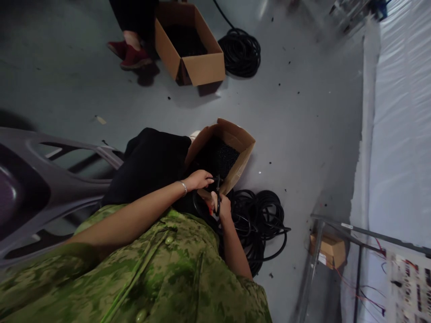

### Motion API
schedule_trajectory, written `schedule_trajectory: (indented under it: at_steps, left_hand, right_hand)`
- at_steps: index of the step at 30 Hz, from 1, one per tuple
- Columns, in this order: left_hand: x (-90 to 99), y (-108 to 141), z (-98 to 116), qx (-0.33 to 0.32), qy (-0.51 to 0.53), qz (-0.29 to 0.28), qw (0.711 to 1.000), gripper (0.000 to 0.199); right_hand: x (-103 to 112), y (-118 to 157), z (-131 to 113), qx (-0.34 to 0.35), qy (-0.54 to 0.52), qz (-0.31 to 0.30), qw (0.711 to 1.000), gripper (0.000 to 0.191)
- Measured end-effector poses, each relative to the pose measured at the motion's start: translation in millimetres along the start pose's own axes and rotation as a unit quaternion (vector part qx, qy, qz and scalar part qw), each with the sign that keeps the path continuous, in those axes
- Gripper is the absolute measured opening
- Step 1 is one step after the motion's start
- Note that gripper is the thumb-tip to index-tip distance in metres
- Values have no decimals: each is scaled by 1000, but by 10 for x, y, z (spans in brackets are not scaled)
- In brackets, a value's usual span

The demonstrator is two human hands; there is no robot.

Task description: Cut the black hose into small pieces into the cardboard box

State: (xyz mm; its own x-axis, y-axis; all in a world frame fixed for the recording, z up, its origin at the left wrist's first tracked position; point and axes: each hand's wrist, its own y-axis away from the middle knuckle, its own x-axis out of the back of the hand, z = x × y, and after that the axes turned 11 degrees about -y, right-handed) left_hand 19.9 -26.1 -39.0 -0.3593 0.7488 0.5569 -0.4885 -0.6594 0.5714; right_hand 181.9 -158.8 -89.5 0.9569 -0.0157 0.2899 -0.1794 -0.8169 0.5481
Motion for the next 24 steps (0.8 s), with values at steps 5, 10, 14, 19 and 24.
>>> schedule_trajectory:
  at_steps: [5,10,14,19,24]
  left_hand:
    - [6,-2,0,12,-31,7,999,25]
    - [22,-3,5,21,-55,4,998,28]
    - [52,9,31,25,-69,1,997,30]
    - [66,13,45,31,-86,1,996,30]
    - [64,6,25,38,-85,9,996,30]
  right_hand:
    - [-68,-32,74,9,22,27,999,58]
    - [-107,-79,143,37,46,45,997,55]
    - [-111,-90,160,44,61,49,996,53]
    - [-121,-92,136,73,92,63,991,54]
    - [-136,-110,96,101,142,71,982,52]
